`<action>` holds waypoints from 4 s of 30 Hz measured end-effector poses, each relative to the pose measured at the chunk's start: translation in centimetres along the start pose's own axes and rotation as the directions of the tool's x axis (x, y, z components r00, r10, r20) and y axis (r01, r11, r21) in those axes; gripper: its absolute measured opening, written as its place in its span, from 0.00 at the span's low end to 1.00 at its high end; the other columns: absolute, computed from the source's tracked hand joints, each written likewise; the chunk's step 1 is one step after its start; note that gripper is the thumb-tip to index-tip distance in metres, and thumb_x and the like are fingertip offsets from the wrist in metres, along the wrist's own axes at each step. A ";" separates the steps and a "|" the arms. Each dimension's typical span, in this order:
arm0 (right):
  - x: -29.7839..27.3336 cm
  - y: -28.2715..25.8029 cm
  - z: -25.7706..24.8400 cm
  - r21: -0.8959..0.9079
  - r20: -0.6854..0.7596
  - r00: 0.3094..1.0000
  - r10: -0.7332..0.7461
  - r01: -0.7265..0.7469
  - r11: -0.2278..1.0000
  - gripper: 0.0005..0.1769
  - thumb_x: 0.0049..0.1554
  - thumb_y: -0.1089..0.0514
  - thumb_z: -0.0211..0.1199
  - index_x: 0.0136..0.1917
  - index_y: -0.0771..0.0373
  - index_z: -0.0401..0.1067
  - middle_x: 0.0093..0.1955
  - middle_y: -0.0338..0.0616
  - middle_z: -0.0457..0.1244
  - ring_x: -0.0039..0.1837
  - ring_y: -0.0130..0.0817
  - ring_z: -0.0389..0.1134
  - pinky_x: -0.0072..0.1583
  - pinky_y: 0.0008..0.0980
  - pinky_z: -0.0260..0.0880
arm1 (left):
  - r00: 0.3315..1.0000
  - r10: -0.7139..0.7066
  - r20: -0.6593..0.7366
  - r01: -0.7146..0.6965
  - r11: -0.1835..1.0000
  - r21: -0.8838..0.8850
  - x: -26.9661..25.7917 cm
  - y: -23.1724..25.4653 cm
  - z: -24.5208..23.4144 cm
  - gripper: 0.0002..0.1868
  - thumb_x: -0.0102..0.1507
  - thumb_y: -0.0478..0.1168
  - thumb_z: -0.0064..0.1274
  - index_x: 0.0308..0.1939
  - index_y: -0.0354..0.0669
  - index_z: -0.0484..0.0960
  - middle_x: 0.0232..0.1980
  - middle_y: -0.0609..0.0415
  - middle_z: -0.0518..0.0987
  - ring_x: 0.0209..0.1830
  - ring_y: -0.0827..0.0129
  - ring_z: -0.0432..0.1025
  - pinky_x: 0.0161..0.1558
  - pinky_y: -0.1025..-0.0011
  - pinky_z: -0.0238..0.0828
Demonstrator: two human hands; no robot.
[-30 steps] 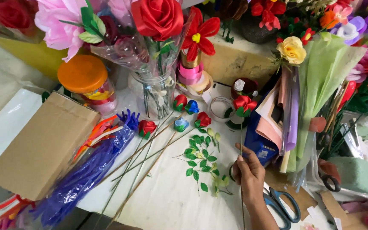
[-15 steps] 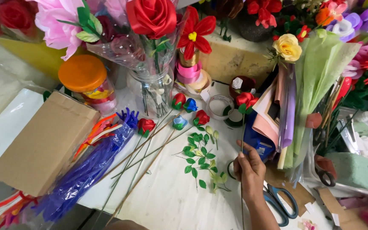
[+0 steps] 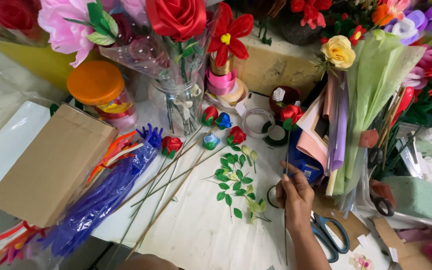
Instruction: Assembling artificial flowers by attaching green leaves to wire stems on a workbench.
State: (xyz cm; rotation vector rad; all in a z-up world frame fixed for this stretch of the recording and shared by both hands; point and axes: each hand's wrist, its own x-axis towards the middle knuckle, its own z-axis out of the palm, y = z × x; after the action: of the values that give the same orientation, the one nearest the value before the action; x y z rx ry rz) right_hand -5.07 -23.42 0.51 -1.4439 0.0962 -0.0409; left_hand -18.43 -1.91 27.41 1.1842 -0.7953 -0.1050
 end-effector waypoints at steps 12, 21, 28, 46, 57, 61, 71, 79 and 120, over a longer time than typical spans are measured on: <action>0.1 0.7 -0.1 -0.031 0.011 0.998 -0.067 0.068 0.997 0.21 0.64 0.57 0.53 0.68 0.66 0.68 0.25 0.38 0.50 0.27 0.25 0.45 0.30 0.28 0.44 | 0.944 -0.331 0.018 0.182 0.564 0.806 -5.2 -20.3 -8.5 0.25 0.65 0.39 0.58 0.66 0.45 0.74 0.73 0.47 0.66 0.76 0.50 0.55 0.71 0.47 0.51; 0.4 1.1 -0.3 -0.078 0.003 0.996 -0.090 0.090 0.993 0.21 0.64 0.57 0.53 0.68 0.65 0.69 0.25 0.39 0.50 0.27 0.27 0.46 0.30 0.28 0.46 | 0.937 -0.339 -0.080 0.146 0.173 0.974 -7.0 -28.5 -11.2 0.22 0.67 0.39 0.53 0.66 0.44 0.76 0.78 0.40 0.62 0.80 0.39 0.48 0.72 0.33 0.43; 0.3 0.8 -0.3 -0.063 -0.015 0.997 -0.070 0.069 0.996 0.20 0.64 0.59 0.52 0.67 0.64 0.70 0.25 0.40 0.49 0.27 0.27 0.44 0.30 0.28 0.44 | 0.984 0.039 -0.171 0.166 0.105 0.980 -5.4 -31.4 -12.2 0.13 0.63 0.34 0.57 0.52 0.44 0.86 0.60 0.47 0.77 0.60 0.53 0.71 0.56 0.54 0.67; 1.0 1.0 0.2 -0.923 0.159 0.963 -0.218 0.223 0.312 0.34 0.60 0.55 0.50 0.79 0.46 0.54 0.70 0.47 0.65 0.46 0.61 0.73 0.37 0.61 0.70 | 0.925 -0.271 -0.266 0.323 0.191 0.927 -0.4 -29.8 -12.1 0.28 0.58 0.44 0.70 0.59 0.43 0.79 0.51 0.47 0.74 0.53 0.52 0.70 0.48 0.57 0.72; -0.1 -0.1 0.4 -0.962 0.129 0.976 -0.174 0.166 0.217 0.30 0.59 0.52 0.50 0.75 0.45 0.64 0.57 0.38 0.66 0.53 0.45 0.70 0.42 0.51 0.73 | 0.892 -0.271 -0.362 0.420 0.197 0.886 -2.2 -30.2 -13.9 0.18 0.61 0.43 0.67 0.53 0.45 0.83 0.49 0.51 0.74 0.45 0.55 0.73 0.38 0.58 0.77; 0.1 0.9 0.1 -0.958 0.168 0.959 -0.228 0.213 0.191 0.29 0.59 0.53 0.51 0.73 0.46 0.66 0.56 0.38 0.67 0.54 0.44 0.71 0.41 0.51 0.73 | 0.949 -0.176 -0.260 0.292 0.192 0.937 -2.4 -31.1 -13.2 0.21 0.60 0.43 0.67 0.55 0.45 0.81 0.48 0.49 0.72 0.50 0.54 0.70 0.40 0.58 0.75; -0.2 0.7 0.2 -0.801 0.355 0.759 -0.546 0.548 0.240 0.20 0.60 0.63 0.54 0.65 0.59 0.72 0.56 0.46 0.65 0.55 0.43 0.69 0.47 0.40 0.71 | 0.968 -0.107 -0.227 0.242 0.157 0.957 -3.1 -33.9 -13.9 0.10 0.63 0.36 0.61 0.48 0.42 0.82 0.47 0.49 0.74 0.45 0.53 0.73 0.34 0.58 0.76; -0.1 1.3 0.1 -0.706 0.404 0.705 -0.583 0.646 0.291 0.18 0.62 0.65 0.54 0.65 0.61 0.71 0.57 0.49 0.66 0.56 0.46 0.68 0.55 0.43 0.69 | 0.956 0.018 -0.293 0.260 0.413 0.873 -2.5 -31.8 -14.1 0.03 0.68 0.34 0.53 0.44 0.44 0.81 0.41 0.54 0.78 0.32 0.58 0.74 0.27 0.60 0.69; 1.4 1.7 -2.5 -0.364 0.319 0.916 -0.244 0.356 0.861 0.05 0.61 0.65 0.60 0.43 0.65 0.75 0.46 0.50 0.70 0.52 0.43 0.73 0.58 0.47 0.73 | 0.964 -0.054 -0.259 0.249 0.510 0.823 -1.9 -27.2 -14.9 0.09 0.67 0.39 0.54 0.50 0.51 0.84 0.46 0.57 0.79 0.36 0.63 0.79 0.38 0.67 0.78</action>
State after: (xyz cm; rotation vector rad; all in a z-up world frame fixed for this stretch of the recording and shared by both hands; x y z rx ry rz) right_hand -3.94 -25.80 -1.55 -1.8694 -0.3666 -0.0913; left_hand -2.07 -0.36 1.05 2.1885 -0.5380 0.3116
